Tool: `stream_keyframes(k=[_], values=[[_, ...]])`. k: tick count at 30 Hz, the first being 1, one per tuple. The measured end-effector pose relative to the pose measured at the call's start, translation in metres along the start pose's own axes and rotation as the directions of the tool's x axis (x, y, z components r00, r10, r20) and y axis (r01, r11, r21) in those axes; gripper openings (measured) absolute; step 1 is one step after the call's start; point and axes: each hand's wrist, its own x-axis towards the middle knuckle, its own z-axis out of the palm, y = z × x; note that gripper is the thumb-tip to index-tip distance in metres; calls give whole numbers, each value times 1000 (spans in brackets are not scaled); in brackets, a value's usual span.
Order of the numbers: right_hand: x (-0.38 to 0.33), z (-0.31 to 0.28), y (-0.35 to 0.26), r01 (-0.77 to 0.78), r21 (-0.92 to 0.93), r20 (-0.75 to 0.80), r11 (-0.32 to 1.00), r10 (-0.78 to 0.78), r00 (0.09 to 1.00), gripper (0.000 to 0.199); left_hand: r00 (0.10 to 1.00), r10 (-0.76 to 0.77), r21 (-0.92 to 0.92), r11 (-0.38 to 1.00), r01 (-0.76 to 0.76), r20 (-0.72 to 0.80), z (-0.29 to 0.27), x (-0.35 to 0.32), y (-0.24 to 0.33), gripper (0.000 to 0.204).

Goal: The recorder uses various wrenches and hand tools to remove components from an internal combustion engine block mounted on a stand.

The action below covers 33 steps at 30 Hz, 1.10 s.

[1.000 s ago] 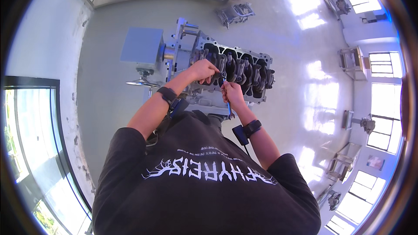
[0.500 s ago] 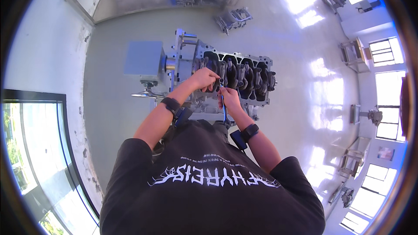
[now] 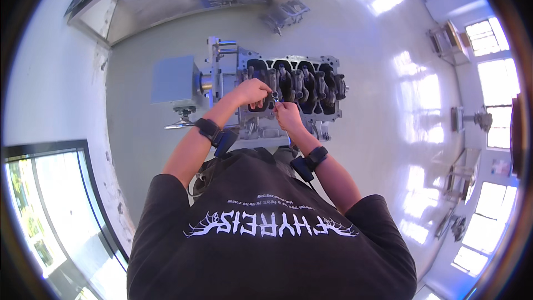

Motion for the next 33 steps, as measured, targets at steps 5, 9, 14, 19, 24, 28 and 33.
stream_keyframes(k=[5, 9, 14, 19, 24, 28, 33], values=[[-5, 12, -8, -21, -108, -146, 994, 5, 989, 33, 993, -50, 331, 940, 83, -108, -1, 13, 23, 25], [-12, 12, -15, -117, 40, -100, 992, 120, 988, 34, 997, -70, 410, 909, 76, -29, 4, 31, 30, 35], [-9, 2, -9, -132, 185, 6, 974, 133, 991, 32, 993, -108, 407, 910, 83, 40, 3, 36, 35, 35], [-22, -16, -23, -219, 402, 233, 889, 132, 964, 27, 982, -191, 383, 906, 178, -4, 9, 35, 38, 35], [-25, -16, -25, -229, 443, 247, 867, 128, 960, 26, 984, -178, 416, 895, 163, -3, 9, 40, 34, 34], [-27, -10, -18, -299, 614, 296, 730, 138, 945, 26, 990, -143, 423, 896, 133, -8, 10, 40, 33, 34], [-30, 4, -8, -244, 681, 249, 691, 96, 964, 27, 985, -166, 464, 871, 165, -40, 13, 37, 38, 35]])
